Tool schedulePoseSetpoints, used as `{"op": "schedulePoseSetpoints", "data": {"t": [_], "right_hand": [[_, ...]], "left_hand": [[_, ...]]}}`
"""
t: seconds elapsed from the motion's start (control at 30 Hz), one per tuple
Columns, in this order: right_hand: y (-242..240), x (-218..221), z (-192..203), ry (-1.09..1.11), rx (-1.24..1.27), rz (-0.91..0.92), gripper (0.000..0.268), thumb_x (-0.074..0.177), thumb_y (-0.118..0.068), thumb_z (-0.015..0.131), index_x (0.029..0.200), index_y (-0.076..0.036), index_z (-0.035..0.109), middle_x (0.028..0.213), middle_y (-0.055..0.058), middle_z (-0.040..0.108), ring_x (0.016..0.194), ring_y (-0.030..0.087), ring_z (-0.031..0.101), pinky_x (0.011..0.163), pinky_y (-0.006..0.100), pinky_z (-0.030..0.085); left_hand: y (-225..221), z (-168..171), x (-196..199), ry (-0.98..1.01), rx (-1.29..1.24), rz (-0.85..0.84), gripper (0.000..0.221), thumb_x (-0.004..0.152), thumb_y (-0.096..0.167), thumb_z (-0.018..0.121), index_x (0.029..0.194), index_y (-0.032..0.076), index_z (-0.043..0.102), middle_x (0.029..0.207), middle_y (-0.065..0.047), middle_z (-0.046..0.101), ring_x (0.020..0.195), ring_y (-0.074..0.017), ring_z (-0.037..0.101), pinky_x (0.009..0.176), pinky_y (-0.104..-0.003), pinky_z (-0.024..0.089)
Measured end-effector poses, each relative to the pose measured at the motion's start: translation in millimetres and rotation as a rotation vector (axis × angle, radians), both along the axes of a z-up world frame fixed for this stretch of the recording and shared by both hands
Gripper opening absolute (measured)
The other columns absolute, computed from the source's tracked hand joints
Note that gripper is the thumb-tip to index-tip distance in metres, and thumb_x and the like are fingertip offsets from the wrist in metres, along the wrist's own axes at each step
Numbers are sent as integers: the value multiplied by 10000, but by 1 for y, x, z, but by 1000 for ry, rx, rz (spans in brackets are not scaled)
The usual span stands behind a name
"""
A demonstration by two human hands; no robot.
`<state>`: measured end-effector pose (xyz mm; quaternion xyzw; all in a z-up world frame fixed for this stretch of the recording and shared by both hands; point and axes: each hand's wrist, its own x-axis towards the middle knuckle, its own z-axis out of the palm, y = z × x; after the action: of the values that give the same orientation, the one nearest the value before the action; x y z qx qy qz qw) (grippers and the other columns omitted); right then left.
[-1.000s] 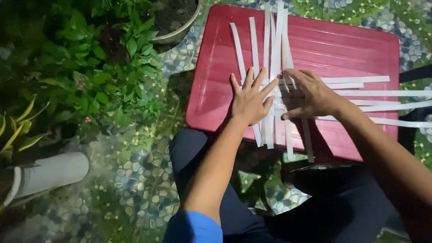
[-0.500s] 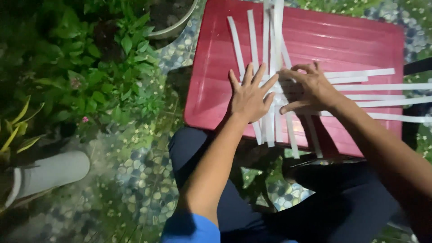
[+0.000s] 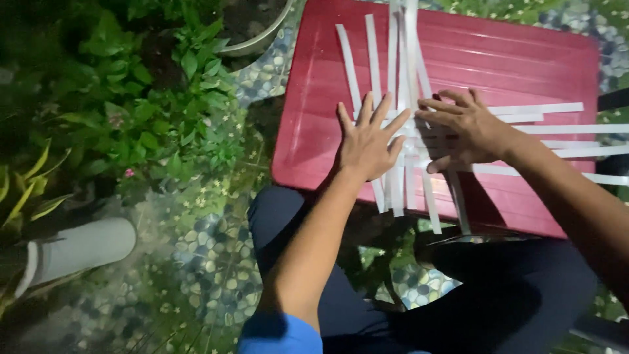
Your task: The person is weaving white plastic strips together on a red plastic stool to form a woven pattern.
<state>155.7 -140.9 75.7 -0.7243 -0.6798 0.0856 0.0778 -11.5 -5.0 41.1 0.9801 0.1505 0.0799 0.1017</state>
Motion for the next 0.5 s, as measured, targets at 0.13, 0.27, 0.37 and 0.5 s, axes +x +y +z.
{"op": "schedulePoseSetpoints", "data": {"t": [0.13,0.27,0.37,0.5], "right_hand": [[1,2,-7,-15,-44,-22,1070,344,-721,713,1246,-192,489,1345,35,445,1259,338,331,943,640,223],[2,-1,-13,49,17,-50,1102,316,-723,716,1271,-227,474,1322,17,465,1241,325,359,948,645,179],[3,-7,-11,49,41,-77,1073,325,-715,727,1235,-191,506,1291,32,500,1220,326,392,948,634,193],[2,-12,-11,106,76,-127,1063,330,-687,748,1227,-167,514,1302,29,489,1225,332,377,930,645,192]], "left_hand": [[1,0,-1,3,-24,-6,467,883,418,351,1346,362,321,1457,-63,218,1348,-338,161,958,-723,53],[2,4,-2,33,-24,-4,470,887,416,331,1353,360,307,1461,-69,205,1350,-340,146,953,-727,40],[1,3,-3,33,-21,4,470,887,416,333,1354,361,306,1461,-70,205,1350,-341,149,956,-725,44],[0,3,-1,33,-9,6,475,881,412,348,1352,360,305,1460,-66,208,1348,-339,158,958,-724,43]]}}
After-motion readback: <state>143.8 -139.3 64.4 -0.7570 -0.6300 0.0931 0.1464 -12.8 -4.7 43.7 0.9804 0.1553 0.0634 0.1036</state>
